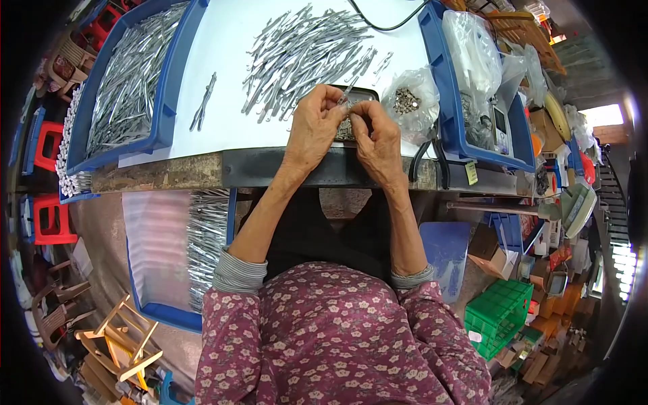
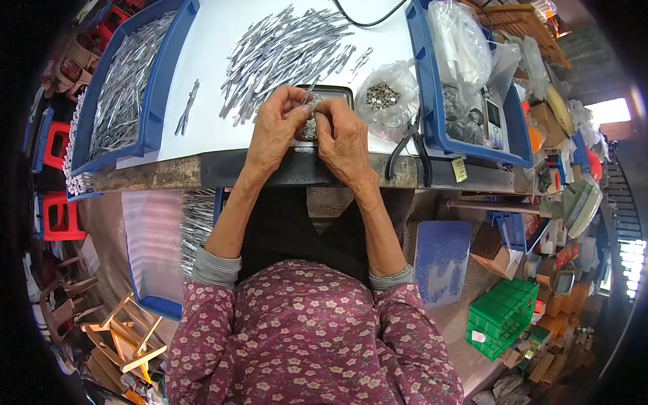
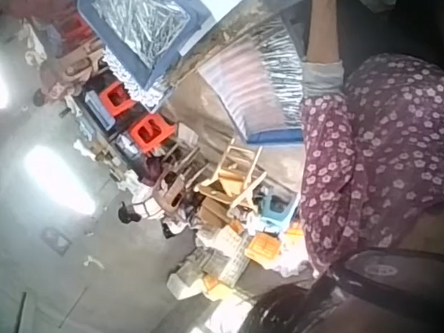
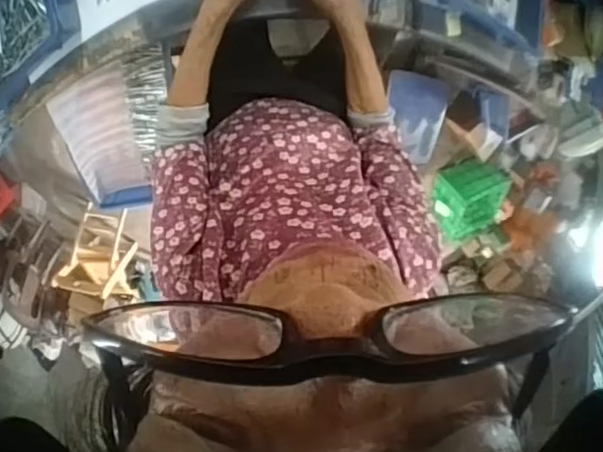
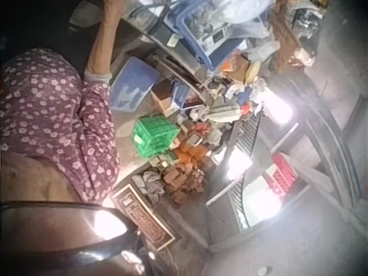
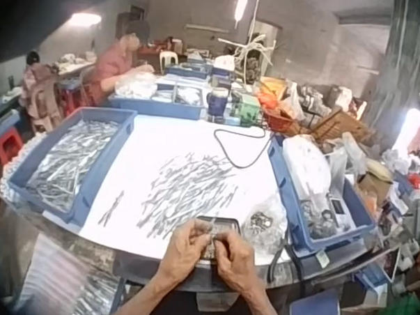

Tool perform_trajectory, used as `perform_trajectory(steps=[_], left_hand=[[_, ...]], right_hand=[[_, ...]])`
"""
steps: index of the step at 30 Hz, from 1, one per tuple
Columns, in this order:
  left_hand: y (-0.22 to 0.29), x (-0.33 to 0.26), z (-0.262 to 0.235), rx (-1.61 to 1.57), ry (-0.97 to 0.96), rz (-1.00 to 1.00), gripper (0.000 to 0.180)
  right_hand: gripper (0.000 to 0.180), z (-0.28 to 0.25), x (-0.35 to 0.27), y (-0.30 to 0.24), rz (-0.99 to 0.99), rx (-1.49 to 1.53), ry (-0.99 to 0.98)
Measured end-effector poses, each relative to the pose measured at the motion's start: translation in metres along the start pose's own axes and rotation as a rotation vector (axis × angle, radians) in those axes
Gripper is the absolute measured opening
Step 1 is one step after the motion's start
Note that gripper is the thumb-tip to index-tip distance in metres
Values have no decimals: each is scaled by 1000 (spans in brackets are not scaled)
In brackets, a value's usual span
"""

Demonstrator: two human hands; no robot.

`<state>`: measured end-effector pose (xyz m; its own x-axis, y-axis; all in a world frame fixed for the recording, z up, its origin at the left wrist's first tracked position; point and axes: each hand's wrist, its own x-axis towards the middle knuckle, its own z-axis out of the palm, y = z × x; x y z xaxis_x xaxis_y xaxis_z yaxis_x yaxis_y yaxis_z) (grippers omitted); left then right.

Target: The recorder picks and sorts small metal strips from a blue bin and arranges them on a table, and also picks small metal pins from a metal tray.

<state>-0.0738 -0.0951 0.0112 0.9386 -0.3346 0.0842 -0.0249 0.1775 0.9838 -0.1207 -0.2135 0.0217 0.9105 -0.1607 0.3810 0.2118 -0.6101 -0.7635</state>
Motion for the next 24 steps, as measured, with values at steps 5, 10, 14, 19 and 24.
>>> perform_trajectory(steps=[5, 10, 14, 19, 24], left_hand=[[3, 0, 0, 18, 7, 11, 16], [6, 0, 0, -1, -7, 18, 16], [9, -2, 1, -150, 30, -36, 18], [12, -5, 2, -258, 53, -39, 19], [14, -10, 5, -305, 44, -31, 20]], right_hand=[[6, -1, -1, 3, -103, -22, -1], [6, -1, -1, 4, -98, 6, 2], [10, -1, -4, 0, 137, 312, -23], [11, 1, -3, -8, 282, 597, -15], [12, 5, -4, -7, 287, 678, 46]])
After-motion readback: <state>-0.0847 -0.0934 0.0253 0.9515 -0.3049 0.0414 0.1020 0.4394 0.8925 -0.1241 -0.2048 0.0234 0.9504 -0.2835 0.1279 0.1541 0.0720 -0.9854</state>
